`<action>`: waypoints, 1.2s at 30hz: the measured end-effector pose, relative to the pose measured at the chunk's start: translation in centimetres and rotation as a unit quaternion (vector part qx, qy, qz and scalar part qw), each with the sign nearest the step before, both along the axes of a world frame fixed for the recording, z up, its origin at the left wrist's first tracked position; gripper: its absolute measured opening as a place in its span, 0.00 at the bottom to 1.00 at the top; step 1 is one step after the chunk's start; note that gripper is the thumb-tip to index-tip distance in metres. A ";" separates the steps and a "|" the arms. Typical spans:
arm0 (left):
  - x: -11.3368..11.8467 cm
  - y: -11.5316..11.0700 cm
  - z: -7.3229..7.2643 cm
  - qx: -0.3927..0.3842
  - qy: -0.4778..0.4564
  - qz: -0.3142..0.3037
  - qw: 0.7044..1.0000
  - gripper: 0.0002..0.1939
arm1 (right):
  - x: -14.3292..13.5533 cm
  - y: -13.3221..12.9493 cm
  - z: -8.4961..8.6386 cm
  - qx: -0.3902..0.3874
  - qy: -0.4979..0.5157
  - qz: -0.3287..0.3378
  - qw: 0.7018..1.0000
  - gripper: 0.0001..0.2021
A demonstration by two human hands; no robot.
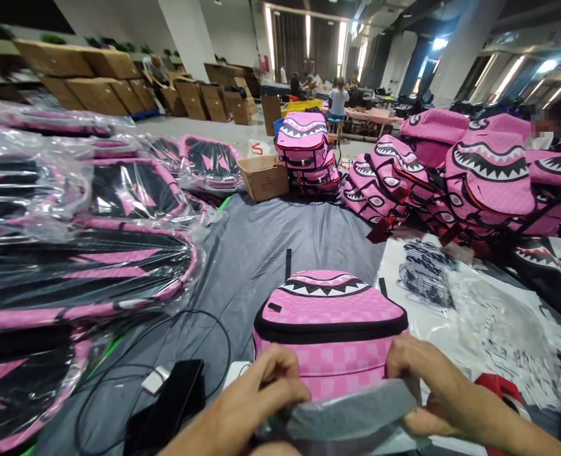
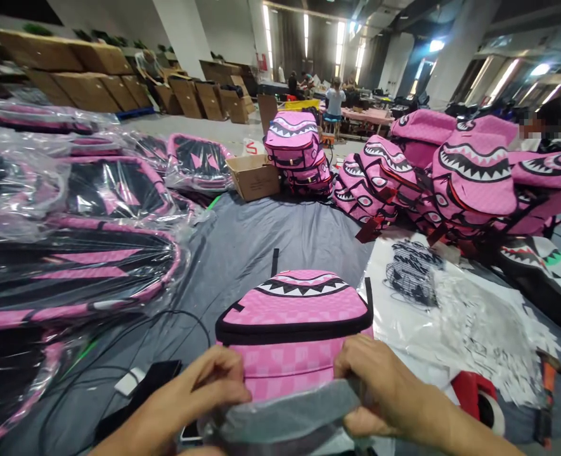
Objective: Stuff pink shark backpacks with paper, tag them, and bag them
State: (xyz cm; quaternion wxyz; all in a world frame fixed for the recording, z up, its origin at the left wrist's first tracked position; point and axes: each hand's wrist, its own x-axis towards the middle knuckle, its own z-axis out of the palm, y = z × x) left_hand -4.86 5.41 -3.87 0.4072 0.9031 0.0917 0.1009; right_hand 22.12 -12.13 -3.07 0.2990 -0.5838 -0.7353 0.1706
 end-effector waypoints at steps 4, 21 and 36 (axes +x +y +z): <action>1.7 3.1 3.3 -0.079 0.108 -0.114 0.984 0.10 | 1.4 0.4 0.8 -0.070 0.014 0.029 0.997 0.09; 1.0 -3.1 -3.6 0.115 -0.177 0.013 0.977 0.07 | 1.1 -2.2 -2.5 0.001 0.015 -0.003 1.000 0.15; 3.7 5.4 8.0 -0.183 0.086 -0.027 0.979 0.26 | 1.6 4.7 5.2 -0.132 0.185 0.013 0.974 0.22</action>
